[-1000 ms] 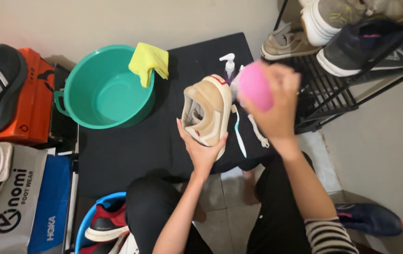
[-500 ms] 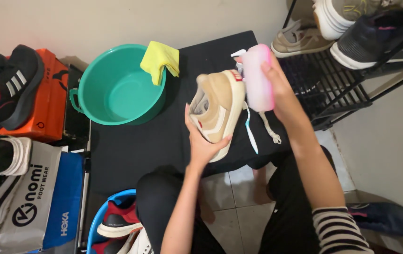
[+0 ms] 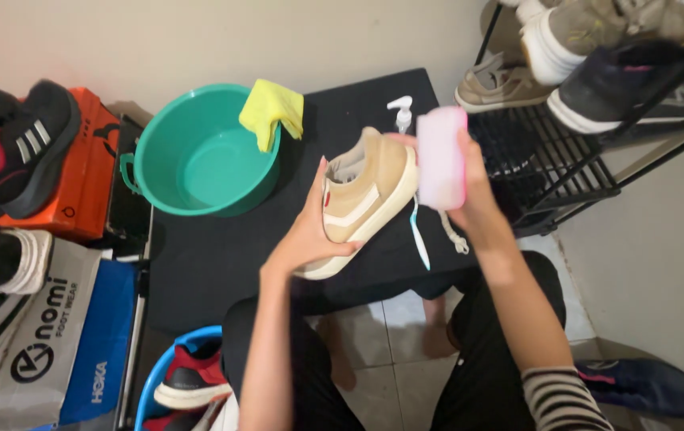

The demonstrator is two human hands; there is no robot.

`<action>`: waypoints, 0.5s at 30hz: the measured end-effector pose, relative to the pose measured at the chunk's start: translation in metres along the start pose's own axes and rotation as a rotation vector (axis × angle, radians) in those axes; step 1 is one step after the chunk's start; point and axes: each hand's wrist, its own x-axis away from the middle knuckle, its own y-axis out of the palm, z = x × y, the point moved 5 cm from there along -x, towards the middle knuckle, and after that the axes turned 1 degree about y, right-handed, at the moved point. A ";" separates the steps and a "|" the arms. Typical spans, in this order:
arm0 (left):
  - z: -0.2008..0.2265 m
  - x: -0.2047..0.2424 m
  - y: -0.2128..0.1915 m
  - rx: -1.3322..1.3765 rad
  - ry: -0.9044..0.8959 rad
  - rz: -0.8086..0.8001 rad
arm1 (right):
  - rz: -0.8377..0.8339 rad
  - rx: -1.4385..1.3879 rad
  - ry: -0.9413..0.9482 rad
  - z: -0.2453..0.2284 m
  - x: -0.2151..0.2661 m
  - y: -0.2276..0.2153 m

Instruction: Cleaning a tan sneaker using a pink sponge and cleaning solution

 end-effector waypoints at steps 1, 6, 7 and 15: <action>-0.004 -0.006 -0.007 -0.006 0.010 0.001 | -0.003 0.003 -0.011 0.000 -0.001 0.001; -0.036 -0.023 -0.005 0.029 -0.060 -0.180 | 0.302 -0.047 0.058 0.015 0.004 -0.011; -0.044 -0.027 -0.003 0.027 -0.055 -0.184 | 0.305 -0.046 0.052 0.017 0.003 -0.013; -0.057 -0.023 0.021 -0.215 -0.075 -0.171 | 0.479 0.097 0.052 0.057 0.013 -0.040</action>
